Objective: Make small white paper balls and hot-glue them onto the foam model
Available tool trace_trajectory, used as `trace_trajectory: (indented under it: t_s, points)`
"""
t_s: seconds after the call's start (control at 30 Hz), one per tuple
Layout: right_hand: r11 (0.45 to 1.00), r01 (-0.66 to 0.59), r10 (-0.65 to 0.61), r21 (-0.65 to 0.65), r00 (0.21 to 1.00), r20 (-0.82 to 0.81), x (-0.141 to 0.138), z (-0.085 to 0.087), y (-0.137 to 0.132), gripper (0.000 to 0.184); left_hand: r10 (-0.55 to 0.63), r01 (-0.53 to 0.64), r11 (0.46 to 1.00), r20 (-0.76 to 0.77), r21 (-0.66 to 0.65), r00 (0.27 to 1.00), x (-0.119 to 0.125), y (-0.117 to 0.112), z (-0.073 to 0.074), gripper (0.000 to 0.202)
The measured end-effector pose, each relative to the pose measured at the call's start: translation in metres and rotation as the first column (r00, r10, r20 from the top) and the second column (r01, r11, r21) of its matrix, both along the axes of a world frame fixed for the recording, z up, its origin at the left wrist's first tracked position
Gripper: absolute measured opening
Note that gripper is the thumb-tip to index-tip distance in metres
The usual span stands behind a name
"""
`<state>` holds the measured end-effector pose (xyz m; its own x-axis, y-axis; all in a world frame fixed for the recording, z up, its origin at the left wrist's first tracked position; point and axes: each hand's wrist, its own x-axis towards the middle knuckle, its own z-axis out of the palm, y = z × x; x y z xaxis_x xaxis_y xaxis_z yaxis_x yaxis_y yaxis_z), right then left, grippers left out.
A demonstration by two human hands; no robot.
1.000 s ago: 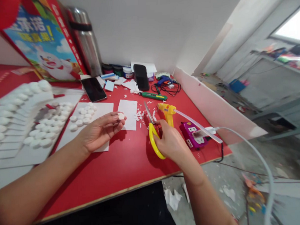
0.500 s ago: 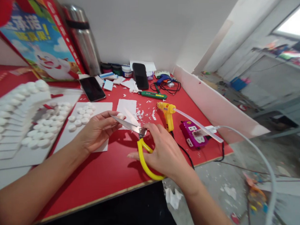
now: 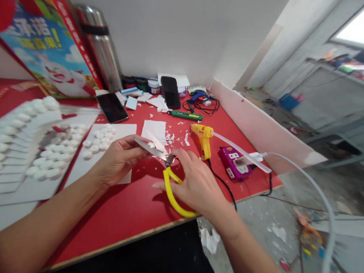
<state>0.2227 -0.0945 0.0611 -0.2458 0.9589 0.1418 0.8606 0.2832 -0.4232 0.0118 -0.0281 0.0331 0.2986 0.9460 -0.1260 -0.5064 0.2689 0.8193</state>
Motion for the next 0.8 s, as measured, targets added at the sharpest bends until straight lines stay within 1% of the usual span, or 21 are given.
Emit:
trace_trajectory:
  t_s: [0.13,0.3,0.53,0.63,0.7,0.8]
  points:
    - [1.000,-0.005,0.006,0.014,1.000,-0.025,0.0002,0.0007,0.0010,0.066,-0.010,0.010,1.000,0.001,0.026,1.000,-0.0001,0.0006,-0.0008,0.017]
    - [0.998,-0.023,0.024,0.058,0.999,-0.032,-0.0008,0.0000,0.0008,0.054,-0.013,0.013,1.000,0.021,0.012,1.000,-0.0001,0.0006,0.0006,0.015]
    - [0.991,0.003,-0.004,0.132,1.000,0.011,-0.0020,-0.0034,-0.0014,0.048,-0.017,0.018,1.000,0.029,-0.021,0.999,-0.0002,0.0000,-0.0009,0.016]
    - [0.989,0.015,-0.016,0.147,1.000,0.002,-0.0021,-0.0041,-0.0042,0.044,-0.020,0.021,0.999,0.035,-0.030,0.999,-0.0007,0.0001,-0.0018,0.018]
    - [0.990,0.061,-0.058,0.128,0.998,-0.026,-0.0022,-0.0032,-0.0059,0.043,-0.026,0.027,0.999,0.034,-0.036,0.999,-0.0017,0.0003,-0.0019,0.018]
    - [0.975,0.217,-0.217,0.037,0.976,-0.018,-0.0016,0.0001,-0.0045,0.042,-0.051,0.052,0.998,0.025,-0.035,0.998,-0.0032,0.0005,-0.0013,0.020]
